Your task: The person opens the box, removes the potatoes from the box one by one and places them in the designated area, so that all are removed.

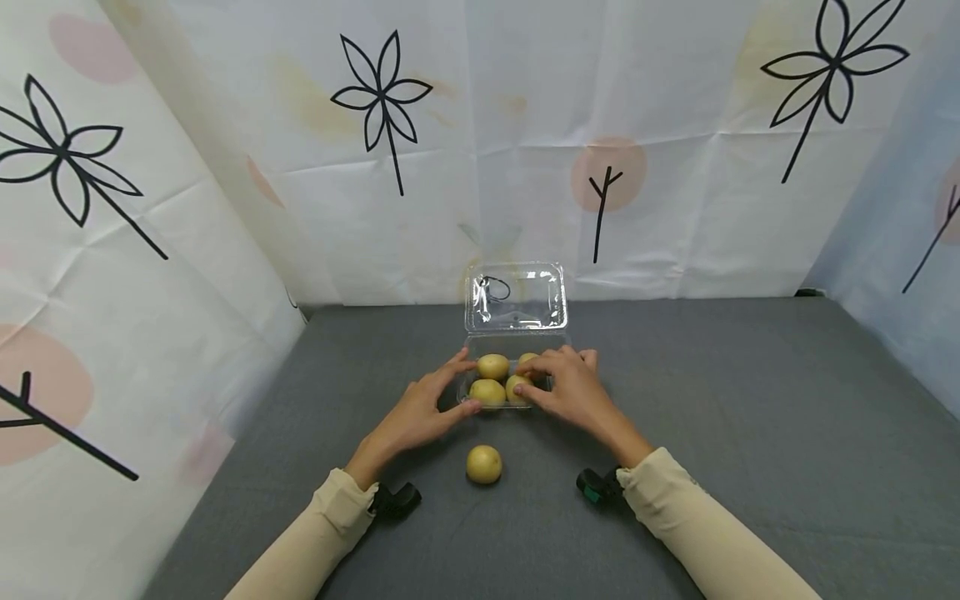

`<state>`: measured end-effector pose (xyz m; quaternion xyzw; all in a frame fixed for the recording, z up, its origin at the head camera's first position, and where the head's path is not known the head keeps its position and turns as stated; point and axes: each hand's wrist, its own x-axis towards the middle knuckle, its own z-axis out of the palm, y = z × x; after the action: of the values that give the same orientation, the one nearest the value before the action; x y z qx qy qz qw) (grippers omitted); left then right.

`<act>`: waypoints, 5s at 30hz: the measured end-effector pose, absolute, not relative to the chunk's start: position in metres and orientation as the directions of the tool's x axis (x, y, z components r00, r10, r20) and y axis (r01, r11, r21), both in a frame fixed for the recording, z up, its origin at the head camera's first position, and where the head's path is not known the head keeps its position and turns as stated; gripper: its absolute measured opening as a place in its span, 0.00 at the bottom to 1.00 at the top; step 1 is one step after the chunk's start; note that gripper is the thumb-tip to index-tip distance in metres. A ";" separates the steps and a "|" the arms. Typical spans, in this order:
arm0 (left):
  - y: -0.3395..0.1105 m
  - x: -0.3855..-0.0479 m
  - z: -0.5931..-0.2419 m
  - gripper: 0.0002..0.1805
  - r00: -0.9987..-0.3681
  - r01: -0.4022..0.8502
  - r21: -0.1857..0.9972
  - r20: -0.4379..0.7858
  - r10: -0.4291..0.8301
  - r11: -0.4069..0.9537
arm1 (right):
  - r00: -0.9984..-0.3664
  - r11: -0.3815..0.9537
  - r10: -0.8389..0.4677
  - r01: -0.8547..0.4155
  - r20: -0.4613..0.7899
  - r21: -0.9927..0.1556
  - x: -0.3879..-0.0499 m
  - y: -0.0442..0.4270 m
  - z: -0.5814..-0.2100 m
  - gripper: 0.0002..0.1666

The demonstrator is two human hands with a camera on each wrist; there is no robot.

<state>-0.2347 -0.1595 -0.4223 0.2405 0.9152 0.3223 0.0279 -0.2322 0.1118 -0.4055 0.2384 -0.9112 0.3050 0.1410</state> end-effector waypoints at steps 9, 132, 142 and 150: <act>-0.160 -0.236 -0.422 0.37 -0.884 0.424 0.601 0.112 0.455 0.678 | -0.865 0.722 -0.354 -0.494 0.355 -0.484 -0.235 0.110 -0.400 0.17; -0.159 -0.236 -0.423 0.37 -0.881 0.428 0.602 0.113 0.459 0.674 | -0.707 0.291 -0.490 -0.684 0.510 -0.669 -0.198 0.122 -0.393 0.25; -0.159 -0.235 -0.423 0.37 -0.880 0.431 0.598 0.114 0.460 0.676 | -0.699 0.239 -0.516 -0.673 0.495 -0.700 -0.194 0.121 -0.396 0.24; -0.159 -0.235 -0.423 0.37 -0.879 0.435 0.593 0.117 0.462 0.678 | -0.691 0.215 -0.526 -0.671 0.495 -0.709 -0.194 0.120 -0.399 0.23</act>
<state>-0.2355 -0.1591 -0.4230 0.2450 0.9156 0.3180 0.0212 -0.1937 0.1204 -0.3989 0.3860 -0.7759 0.4936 0.0734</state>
